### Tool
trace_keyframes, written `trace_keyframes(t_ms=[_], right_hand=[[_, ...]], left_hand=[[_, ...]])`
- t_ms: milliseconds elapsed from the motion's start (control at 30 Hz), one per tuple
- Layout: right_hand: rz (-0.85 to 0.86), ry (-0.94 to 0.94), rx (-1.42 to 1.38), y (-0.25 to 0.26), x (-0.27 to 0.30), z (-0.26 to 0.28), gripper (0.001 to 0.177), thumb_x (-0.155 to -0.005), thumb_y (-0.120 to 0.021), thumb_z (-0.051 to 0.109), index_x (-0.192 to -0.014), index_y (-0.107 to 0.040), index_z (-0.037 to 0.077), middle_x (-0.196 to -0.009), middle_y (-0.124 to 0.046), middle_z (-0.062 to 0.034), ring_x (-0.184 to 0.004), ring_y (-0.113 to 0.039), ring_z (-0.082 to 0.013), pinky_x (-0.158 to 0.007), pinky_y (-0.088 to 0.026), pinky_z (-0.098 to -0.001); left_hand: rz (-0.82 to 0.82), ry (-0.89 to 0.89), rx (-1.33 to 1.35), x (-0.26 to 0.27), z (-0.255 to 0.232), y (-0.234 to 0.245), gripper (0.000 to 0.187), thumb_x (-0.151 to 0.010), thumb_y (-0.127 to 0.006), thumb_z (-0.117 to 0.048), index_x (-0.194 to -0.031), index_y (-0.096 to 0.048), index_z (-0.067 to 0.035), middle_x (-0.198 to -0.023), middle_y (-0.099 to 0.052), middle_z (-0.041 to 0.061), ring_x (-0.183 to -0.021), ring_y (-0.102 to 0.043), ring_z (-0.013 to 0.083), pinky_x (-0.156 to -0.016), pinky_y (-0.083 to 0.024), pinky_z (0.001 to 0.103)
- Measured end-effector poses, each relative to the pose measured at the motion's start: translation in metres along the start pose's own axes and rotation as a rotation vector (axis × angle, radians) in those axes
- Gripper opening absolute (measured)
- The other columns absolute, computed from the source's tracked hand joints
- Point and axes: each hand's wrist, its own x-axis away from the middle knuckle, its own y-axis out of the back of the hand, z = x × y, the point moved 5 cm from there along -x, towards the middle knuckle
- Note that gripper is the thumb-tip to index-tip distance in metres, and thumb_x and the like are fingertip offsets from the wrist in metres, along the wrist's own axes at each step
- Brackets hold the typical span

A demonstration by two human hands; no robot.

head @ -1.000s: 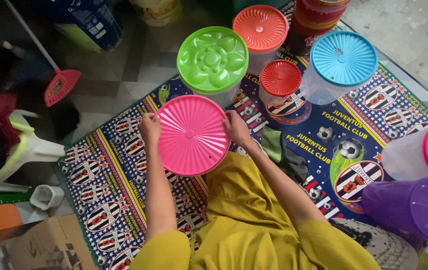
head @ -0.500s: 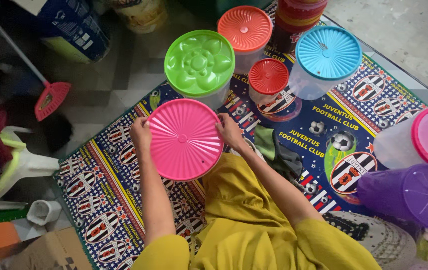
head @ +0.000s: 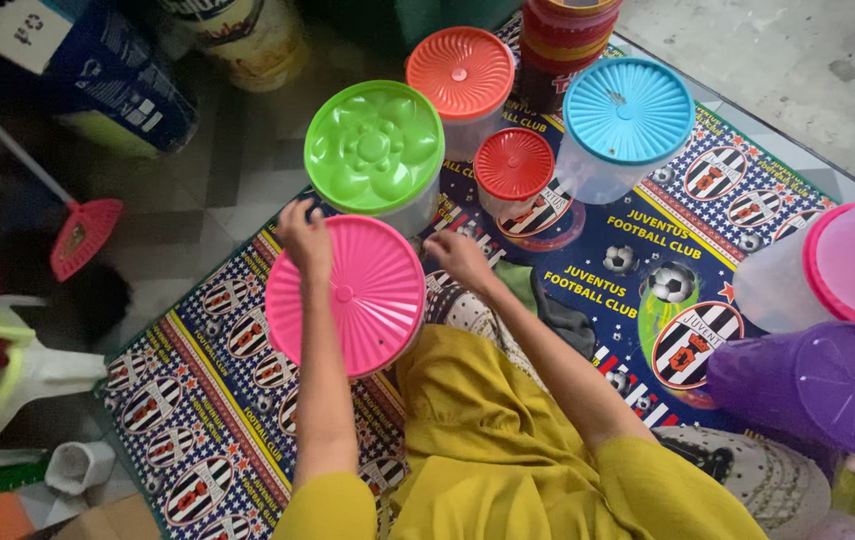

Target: The person sits on a floor mat surrounded by plastic containers and lids and wipes each container and lid with a cloth, one at a time. They turn containers over to wipe different sides, then stack the cleaned lids together on the mat.

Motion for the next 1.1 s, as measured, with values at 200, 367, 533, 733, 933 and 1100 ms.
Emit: trace_keyframes(t_ms=[200,367,533,733,933,1100], right_hand=[[-0.208,-0.036,0.000,0.072,-0.064,-0.042,0.031,-0.097,-0.066,0.029,-0.112,-0.075,0.003,-0.093,-0.078,-0.0122,-0.082,-0.074,-0.0201,-0.076,-0.057,-0.0354],[-0.233,-0.148,-0.266,0.100,-0.140,-0.102,0.031,-0.096,-0.064,0.022,-0.114,-0.075,-0.001,-0.093,-0.077,-0.0103,-0.082,-0.071,-0.0178,-0.074,-0.057,-0.0315],[-0.235,-0.278,-0.597,0.101,-0.220,-0.174,0.039,-0.094,-0.065,0.018,-0.128,-0.065,-0.002,-0.108,-0.073,-0.0078,-0.091,-0.070,-0.0149,-0.077,-0.056,-0.0287],[-0.331,-0.296,-0.809,0.096,-0.280,-0.199,0.028,-0.100,-0.067,0.018,-0.117,-0.063,-0.003,-0.095,-0.067,-0.0114,-0.074,-0.063,-0.0171,-0.061,-0.051,-0.0295],[-0.384,-0.426,-0.845,0.084,-0.300,-0.209,0.026,-0.095,-0.065,0.010,-0.115,-0.056,-0.003,-0.087,-0.062,-0.0164,-0.065,-0.064,-0.0250,-0.046,-0.052,-0.0367],[-0.478,-0.369,-0.712,0.108,-0.308,-0.192,0.055,-0.091,-0.067,0.003,-0.133,-0.033,0.002,-0.111,-0.059,-0.0190,-0.079,-0.071,-0.0247,-0.056,-0.062,-0.0371]], left_hand=[[0.333,0.091,0.477,-0.008,-0.123,-0.125,0.023,-0.097,-0.061,-0.011,-0.113,-0.074,-0.001,-0.117,-0.074,0.014,-0.110,-0.070,0.0254,-0.101,-0.053,0.037],[0.677,0.338,0.985,0.018,-0.177,-0.252,0.035,-0.100,-0.056,-0.019,-0.123,-0.070,0.003,-0.116,-0.075,0.015,-0.104,-0.068,0.0203,-0.091,-0.054,0.032],[0.702,0.617,0.955,0.040,-0.164,-0.344,0.052,-0.104,-0.048,-0.032,-0.137,-0.061,0.006,-0.135,-0.068,0.021,-0.125,-0.062,0.0273,-0.105,-0.047,0.038],[0.547,0.764,0.886,0.038,-0.153,-0.375,0.084,-0.107,-0.039,-0.052,-0.162,-0.008,0.003,-0.169,-0.015,0.025,-0.157,-0.019,0.0353,-0.126,-0.019,0.042],[0.566,0.902,0.861,0.035,-0.155,-0.371,0.087,-0.105,-0.043,-0.053,-0.161,-0.006,0.003,-0.167,-0.017,0.024,-0.154,-0.021,0.0344,-0.122,-0.024,0.043],[0.434,0.790,1.074,0.028,-0.171,-0.364,0.086,-0.104,-0.052,-0.042,-0.160,-0.008,0.006,-0.154,-0.045,0.025,-0.140,-0.047,0.0317,-0.115,-0.037,0.040]])
